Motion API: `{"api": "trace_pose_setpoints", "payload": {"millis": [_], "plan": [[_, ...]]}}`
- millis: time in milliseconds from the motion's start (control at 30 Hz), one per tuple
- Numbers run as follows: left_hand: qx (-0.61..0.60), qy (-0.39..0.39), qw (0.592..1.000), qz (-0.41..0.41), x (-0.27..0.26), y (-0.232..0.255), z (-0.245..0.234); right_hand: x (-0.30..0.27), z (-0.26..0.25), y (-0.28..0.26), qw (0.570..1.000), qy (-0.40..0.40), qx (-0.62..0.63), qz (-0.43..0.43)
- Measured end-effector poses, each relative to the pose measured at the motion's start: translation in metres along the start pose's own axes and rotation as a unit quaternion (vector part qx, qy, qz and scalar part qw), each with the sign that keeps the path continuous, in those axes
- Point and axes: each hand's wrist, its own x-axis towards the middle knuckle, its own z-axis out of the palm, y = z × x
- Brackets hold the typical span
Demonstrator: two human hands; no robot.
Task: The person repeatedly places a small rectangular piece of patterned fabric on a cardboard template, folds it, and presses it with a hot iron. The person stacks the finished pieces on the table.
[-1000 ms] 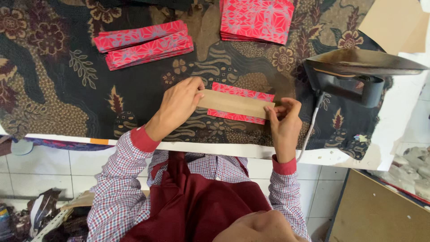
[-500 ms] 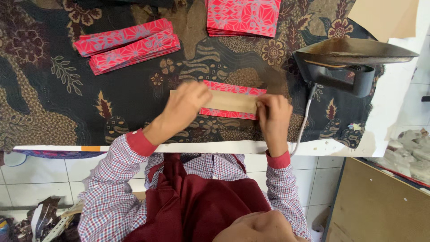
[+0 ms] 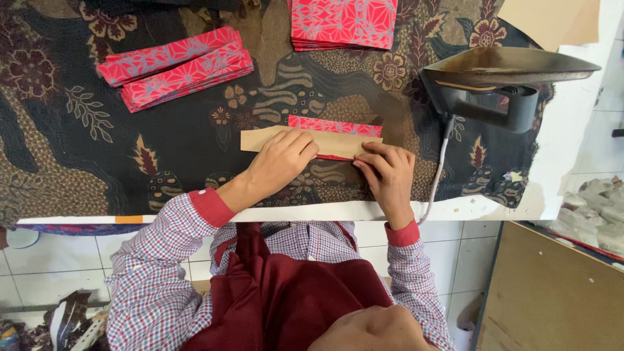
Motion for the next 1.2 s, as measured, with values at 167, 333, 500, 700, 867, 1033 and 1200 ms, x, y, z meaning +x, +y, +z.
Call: {"api": "trace_pose_setpoints", "payload": {"millis": [167,333,500,700,867,1033,1200], "plan": [[-0.011,-0.028,0.999,-0.012,0.003,-0.005,0.003,0.001,0.005,0.010,0.999,0.006,0.033,0.022],[-0.007,-0.057,0.998,-0.033,0.009,-0.005,0.000,0.005,0.004,0.013,0.999,-0.006,0.032,0.036],[0.038,0.005,0.999,-0.019,0.028,-0.006,-0.010,0.019,-0.004,0.013,0.999,-0.045,-0.009,0.012],[-0.008,-0.077,0.996,-0.038,0.038,-0.013,-0.011,0.030,-0.012,0.016,0.995,-0.093,-0.041,-0.024],[-0.079,-0.107,0.990,-0.046,0.027,-0.013,-0.002,0.018,-0.005,0.019,0.993,-0.064,-0.086,-0.046],[0.023,-0.073,0.997,-0.009,0.015,-0.003,0.014,0.005,0.005,0.023,0.996,-0.032,-0.071,-0.045],[0.058,-0.066,0.996,-0.013,0.011,0.002,0.028,0.004,0.006,0.025,0.996,-0.016,-0.069,-0.050]]}}
